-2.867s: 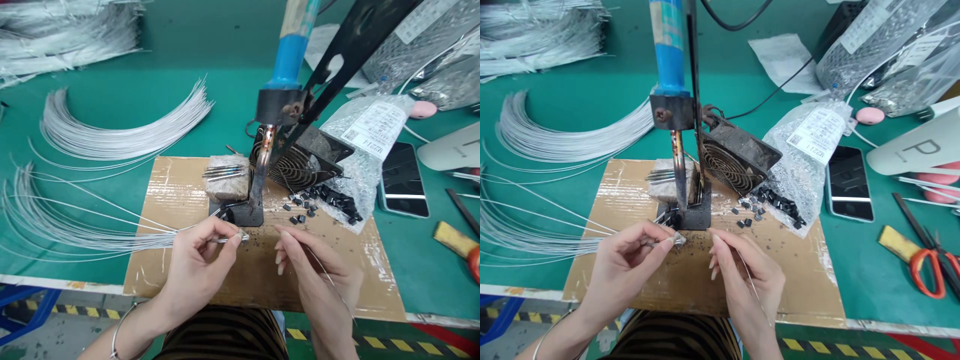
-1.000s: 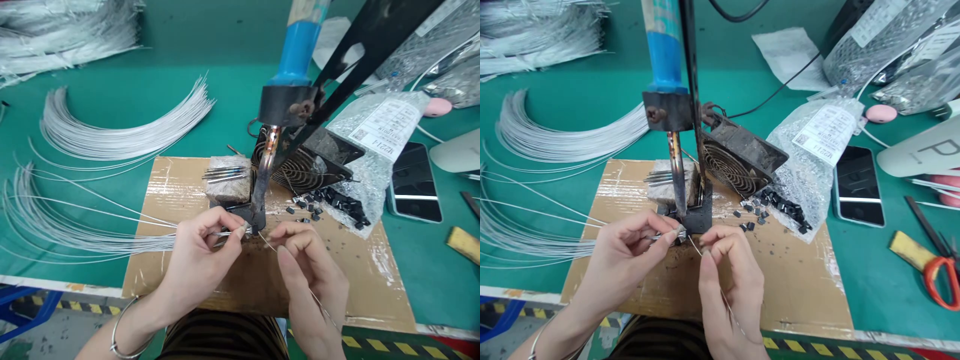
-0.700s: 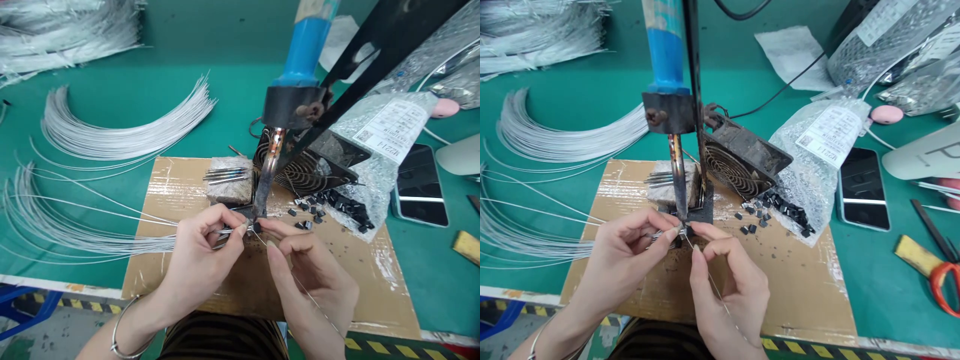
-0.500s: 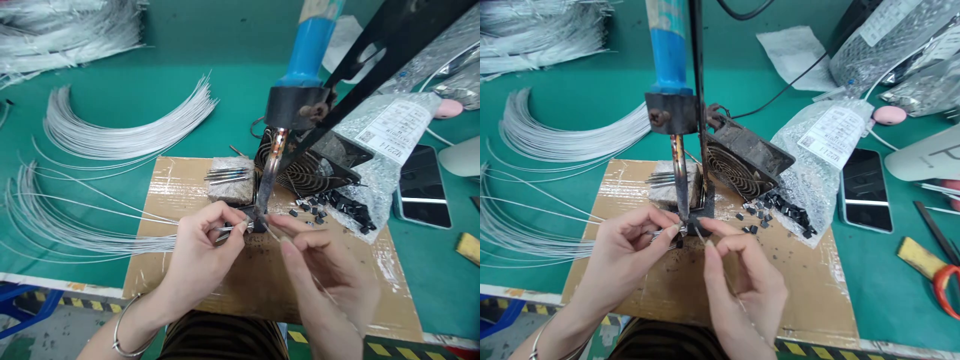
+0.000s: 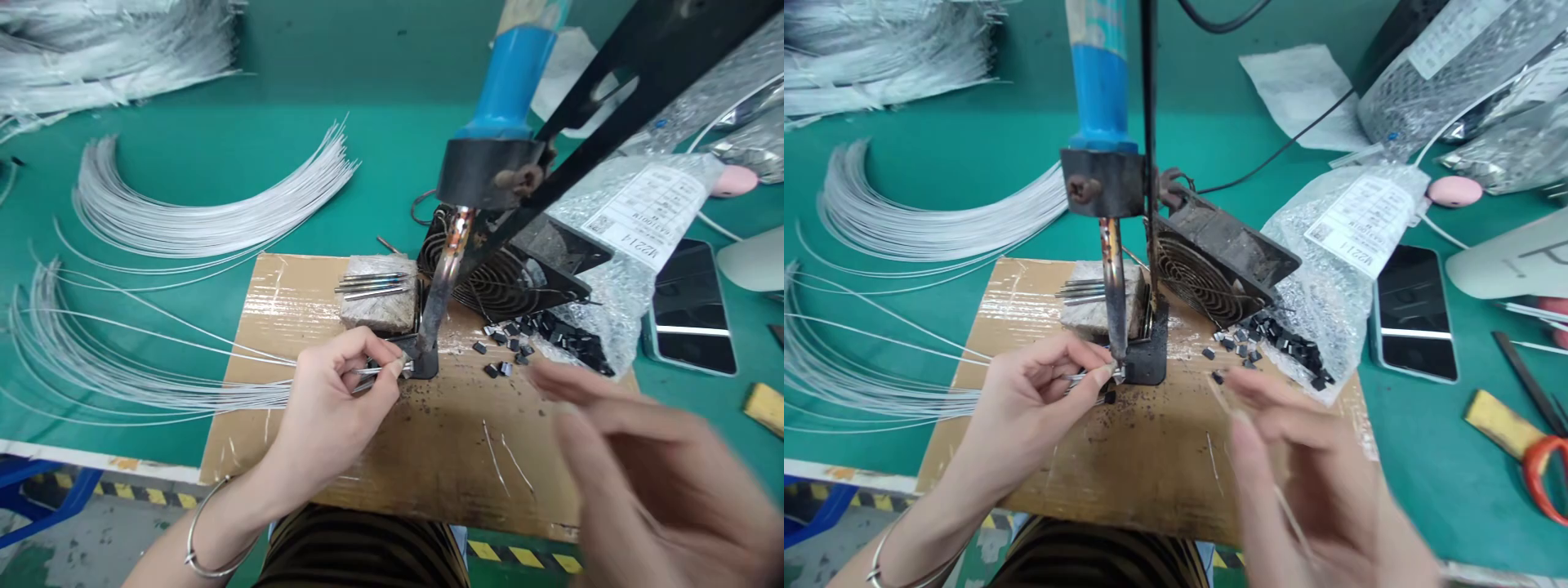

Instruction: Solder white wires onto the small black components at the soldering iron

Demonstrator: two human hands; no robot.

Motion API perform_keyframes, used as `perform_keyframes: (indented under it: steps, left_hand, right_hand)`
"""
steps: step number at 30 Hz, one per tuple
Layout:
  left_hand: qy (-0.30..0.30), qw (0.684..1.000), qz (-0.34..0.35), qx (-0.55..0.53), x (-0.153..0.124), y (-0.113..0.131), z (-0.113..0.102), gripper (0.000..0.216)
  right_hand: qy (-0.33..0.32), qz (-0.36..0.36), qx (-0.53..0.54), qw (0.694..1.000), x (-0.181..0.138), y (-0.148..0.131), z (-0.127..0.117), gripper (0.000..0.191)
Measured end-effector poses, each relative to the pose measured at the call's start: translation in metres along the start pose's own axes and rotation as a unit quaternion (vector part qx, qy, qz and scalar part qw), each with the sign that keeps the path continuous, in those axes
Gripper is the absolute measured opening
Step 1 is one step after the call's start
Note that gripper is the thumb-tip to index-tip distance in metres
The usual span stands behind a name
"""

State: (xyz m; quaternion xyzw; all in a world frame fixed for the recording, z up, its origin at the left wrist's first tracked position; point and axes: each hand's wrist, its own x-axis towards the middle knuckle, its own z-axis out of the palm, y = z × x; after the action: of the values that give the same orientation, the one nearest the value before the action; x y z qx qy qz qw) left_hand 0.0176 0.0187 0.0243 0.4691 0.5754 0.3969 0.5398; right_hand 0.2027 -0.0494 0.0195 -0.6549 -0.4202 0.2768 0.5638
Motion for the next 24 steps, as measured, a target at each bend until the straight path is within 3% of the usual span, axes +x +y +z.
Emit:
perform_keyframes:
  steps: [4,6,12,24]
  left_hand:
    - [0.001,1.000,-0.013,-0.008,0.001,0.003,0.001,0.013]
    - [0.000,1.000,-0.015,-0.013,0.000,0.004,0.001,0.013]
    - [-0.006,1.000,-0.016,-0.008,-0.001,0.008,-0.001,0.012]
    - [-0.007,1.000,-0.023,-0.001,0.000,0.011,0.002,0.012]
  right_hand:
    - [-0.104,0.007,0.024,0.994,-0.008,0.007,0.027,0.014]
    - [-0.126,0.015,0.033,0.991,-0.009,0.008,0.034,0.015]
    - [-0.128,0.078,0.076,0.986,-0.008,-0.002,0.044,0.017]
    - [-0.127,0.087,0.082,0.985,-0.005,-0.004,0.043,0.019]
